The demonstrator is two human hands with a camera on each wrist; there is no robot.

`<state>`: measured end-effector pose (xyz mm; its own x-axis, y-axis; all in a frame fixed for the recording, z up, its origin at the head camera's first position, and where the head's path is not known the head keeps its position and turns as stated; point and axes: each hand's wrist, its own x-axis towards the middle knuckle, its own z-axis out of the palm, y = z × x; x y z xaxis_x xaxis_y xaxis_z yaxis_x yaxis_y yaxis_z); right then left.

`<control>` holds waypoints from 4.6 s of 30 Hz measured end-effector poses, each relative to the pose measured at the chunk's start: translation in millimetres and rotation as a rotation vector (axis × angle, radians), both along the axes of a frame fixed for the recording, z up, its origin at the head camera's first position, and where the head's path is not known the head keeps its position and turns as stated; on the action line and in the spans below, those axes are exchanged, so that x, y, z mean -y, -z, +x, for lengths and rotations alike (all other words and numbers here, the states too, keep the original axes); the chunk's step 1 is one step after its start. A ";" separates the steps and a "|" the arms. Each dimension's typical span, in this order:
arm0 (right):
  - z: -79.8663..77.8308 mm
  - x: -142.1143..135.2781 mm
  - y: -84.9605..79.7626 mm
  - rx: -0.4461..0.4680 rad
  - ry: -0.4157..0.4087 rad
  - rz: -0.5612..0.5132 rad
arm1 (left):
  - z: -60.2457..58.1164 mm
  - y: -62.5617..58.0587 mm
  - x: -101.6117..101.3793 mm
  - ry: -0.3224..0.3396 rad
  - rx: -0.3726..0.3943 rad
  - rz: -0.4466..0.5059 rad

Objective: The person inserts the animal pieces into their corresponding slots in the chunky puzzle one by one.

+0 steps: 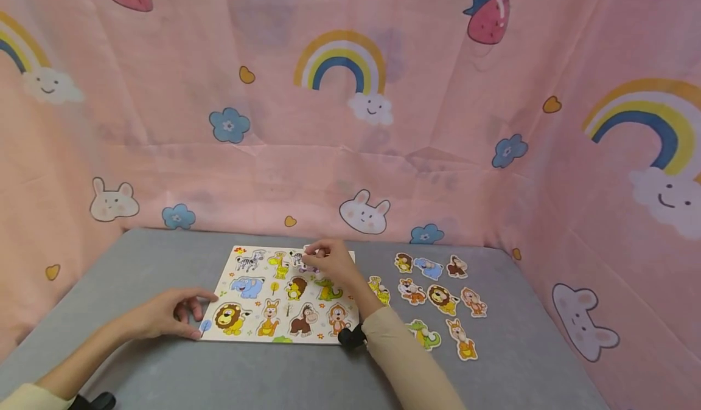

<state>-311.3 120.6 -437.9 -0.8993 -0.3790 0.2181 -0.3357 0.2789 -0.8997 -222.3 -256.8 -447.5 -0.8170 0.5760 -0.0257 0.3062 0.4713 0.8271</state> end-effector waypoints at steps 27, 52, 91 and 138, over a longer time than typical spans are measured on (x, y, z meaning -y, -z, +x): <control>1.3 56.7 3.8 0.027 -0.043 -0.056 | 2.3 -0.9 -2.3 -0.025 0.011 -0.012; -4.9 103.0 15.2 0.048 0.058 -0.032 | 1.7 -1.6 -2.0 -0.024 0.027 -0.021; -11.2 144.9 9.3 0.181 0.259 0.142 | -0.1 -3.6 -1.3 0.011 0.031 -0.003; -6.2 150.1 8.7 0.169 0.327 0.166 | 0.4 -2.2 -1.5 -0.013 0.022 -0.029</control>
